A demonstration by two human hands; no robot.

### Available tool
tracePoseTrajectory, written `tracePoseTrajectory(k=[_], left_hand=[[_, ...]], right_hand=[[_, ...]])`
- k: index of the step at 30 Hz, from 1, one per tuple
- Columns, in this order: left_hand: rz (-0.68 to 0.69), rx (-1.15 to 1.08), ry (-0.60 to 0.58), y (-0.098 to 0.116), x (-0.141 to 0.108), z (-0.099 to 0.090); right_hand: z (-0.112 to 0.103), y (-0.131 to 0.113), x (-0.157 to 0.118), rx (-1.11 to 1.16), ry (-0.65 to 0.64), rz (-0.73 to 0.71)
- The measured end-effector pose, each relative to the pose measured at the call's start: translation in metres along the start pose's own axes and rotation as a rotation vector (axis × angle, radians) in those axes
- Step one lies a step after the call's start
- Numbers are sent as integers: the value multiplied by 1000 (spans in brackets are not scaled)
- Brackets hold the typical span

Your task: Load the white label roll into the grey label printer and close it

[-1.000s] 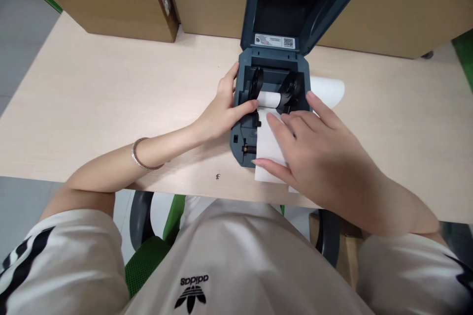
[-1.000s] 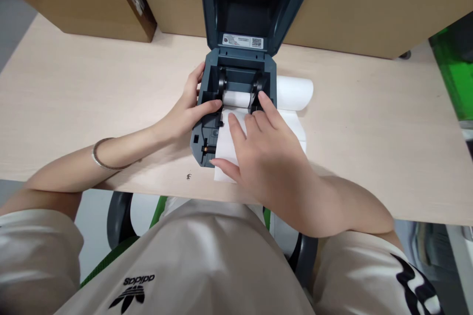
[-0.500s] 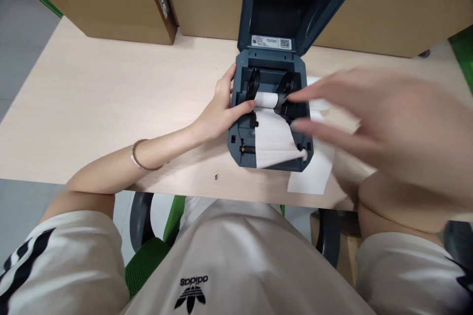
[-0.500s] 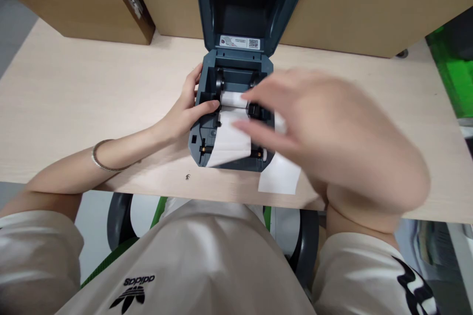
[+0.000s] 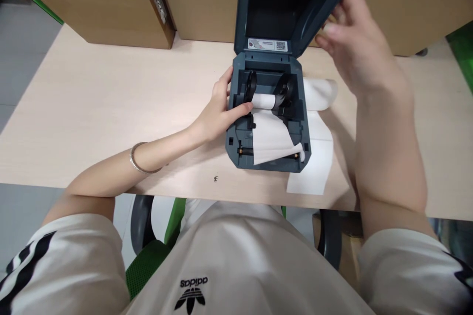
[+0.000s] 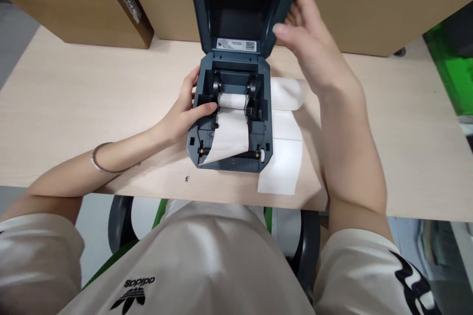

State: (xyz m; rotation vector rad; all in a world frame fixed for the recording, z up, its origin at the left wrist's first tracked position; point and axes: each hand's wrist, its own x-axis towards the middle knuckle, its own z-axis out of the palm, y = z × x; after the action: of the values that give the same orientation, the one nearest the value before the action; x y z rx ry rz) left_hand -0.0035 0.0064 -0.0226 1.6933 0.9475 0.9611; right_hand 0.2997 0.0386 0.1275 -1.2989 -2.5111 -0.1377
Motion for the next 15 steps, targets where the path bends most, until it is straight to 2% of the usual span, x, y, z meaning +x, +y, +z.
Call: tracePoseTrajectory(k=[4,6,8,11,15], left_hand=[[5,38,7,4,0,2],[13,51,9,6,1,2],[18,56,-1,8,1,0],[32,68,-16,9,3,-4],[40,66,-7,8,4,-5]], right_hand=[[-10,-12,-15,115,-95,238],[-21,-27,-28,26,-114,373],[-33,-46,-42,-119,-110,393],[-42,-74,-63,-228,-130,168],[-40,-94,-90,-187,-115,-199]])
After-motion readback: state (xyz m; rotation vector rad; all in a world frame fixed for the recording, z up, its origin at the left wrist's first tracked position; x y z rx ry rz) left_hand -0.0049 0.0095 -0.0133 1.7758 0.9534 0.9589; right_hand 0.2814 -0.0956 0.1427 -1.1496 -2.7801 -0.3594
